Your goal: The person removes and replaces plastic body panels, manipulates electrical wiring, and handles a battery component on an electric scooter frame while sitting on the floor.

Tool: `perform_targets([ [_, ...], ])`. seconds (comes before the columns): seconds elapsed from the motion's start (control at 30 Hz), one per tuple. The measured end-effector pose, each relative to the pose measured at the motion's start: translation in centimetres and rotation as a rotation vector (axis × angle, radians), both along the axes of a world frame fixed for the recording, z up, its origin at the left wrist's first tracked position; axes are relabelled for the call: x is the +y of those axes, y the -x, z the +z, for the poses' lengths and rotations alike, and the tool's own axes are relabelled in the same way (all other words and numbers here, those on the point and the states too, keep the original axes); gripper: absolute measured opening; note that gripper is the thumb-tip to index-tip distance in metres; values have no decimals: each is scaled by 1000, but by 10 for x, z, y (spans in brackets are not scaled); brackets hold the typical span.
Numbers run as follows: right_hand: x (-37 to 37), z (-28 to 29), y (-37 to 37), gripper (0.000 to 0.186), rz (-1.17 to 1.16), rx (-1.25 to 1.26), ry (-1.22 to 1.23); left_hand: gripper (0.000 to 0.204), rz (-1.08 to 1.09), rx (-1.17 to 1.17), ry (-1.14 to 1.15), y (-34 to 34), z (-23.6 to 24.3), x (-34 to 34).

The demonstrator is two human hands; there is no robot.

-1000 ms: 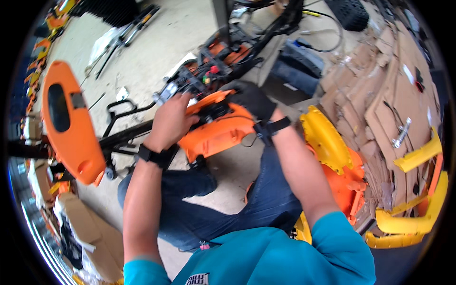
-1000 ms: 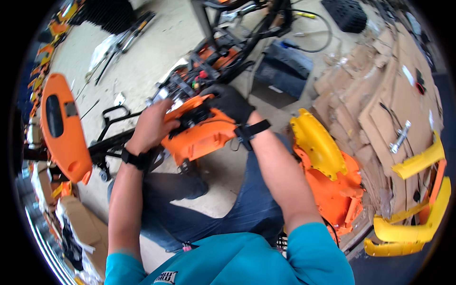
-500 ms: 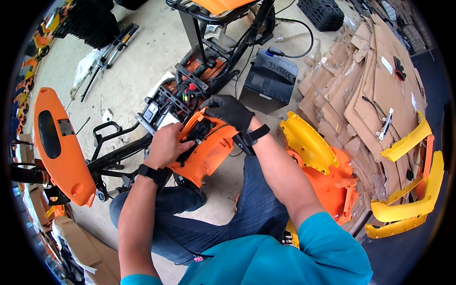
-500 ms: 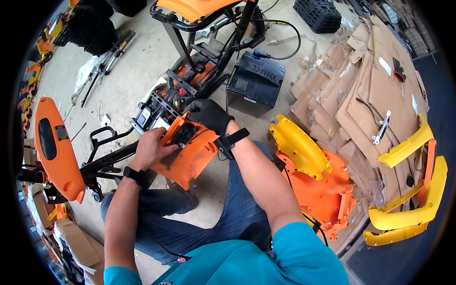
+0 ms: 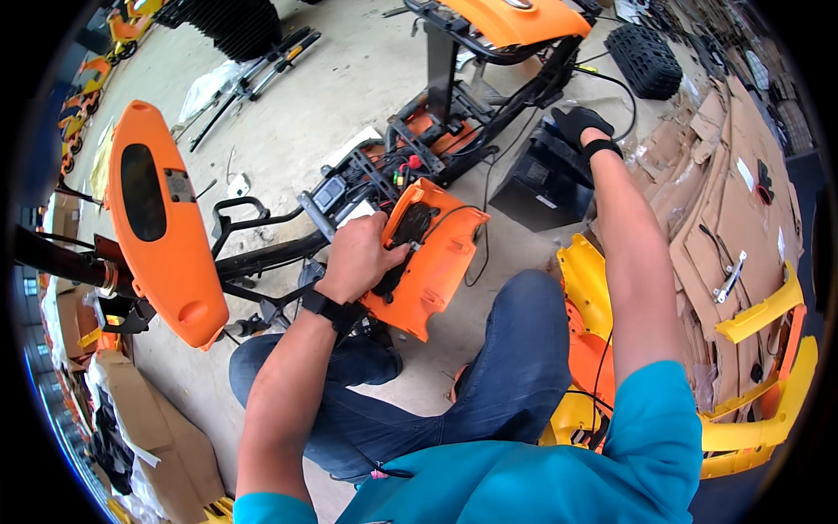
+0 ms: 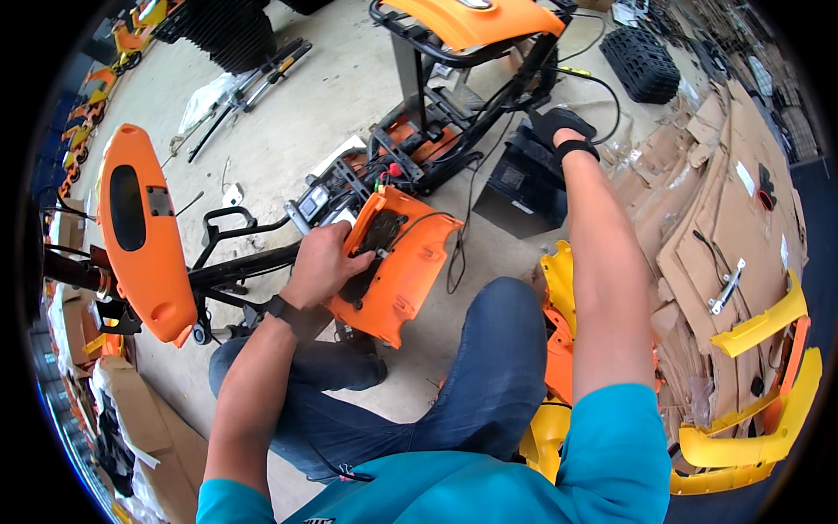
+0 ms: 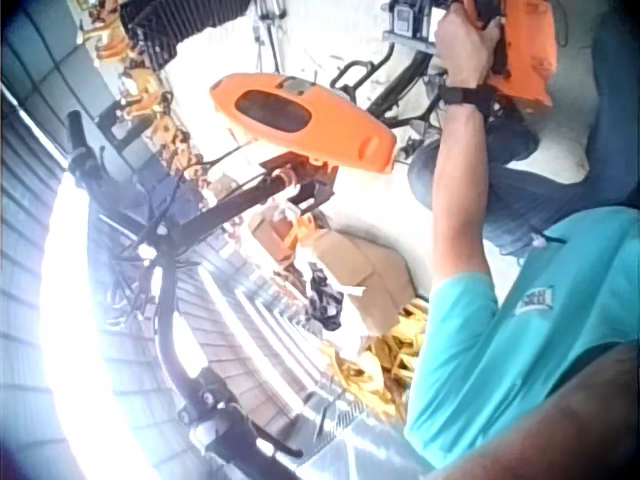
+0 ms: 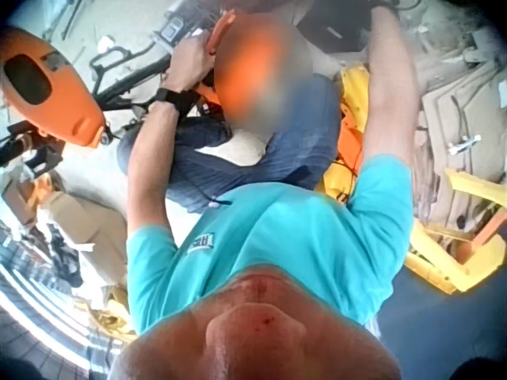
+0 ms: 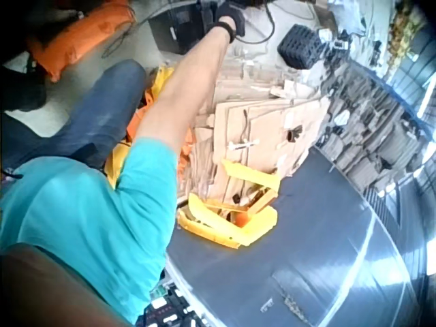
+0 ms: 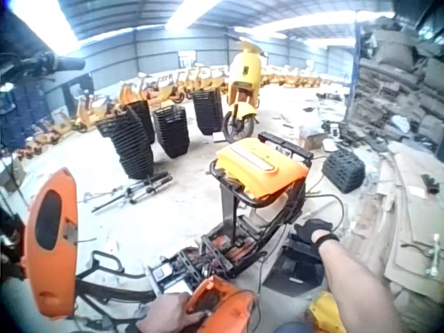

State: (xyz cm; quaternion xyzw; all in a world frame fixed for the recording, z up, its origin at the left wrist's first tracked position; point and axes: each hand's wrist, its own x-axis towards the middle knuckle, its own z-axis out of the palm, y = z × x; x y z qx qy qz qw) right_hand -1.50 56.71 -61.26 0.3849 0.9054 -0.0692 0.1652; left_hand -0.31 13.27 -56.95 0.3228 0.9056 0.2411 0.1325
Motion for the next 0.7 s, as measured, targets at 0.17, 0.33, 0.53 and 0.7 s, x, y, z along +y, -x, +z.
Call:
perform_targets([
  [0.17,7,-19,11,56,-62,8,2,35,84,18,74,7,-1,-15],
  [0.33,-10,-10,18,57,-46,-59,25,34,172,44,131,16,-1,-31],
  [0.53,16,-41,15,55,-74,6,38,35,192,40,185,22,0,-28],
  [0.7,28,-53,22,55,42,28,47,35,245,0,186,22,3,-28],
])
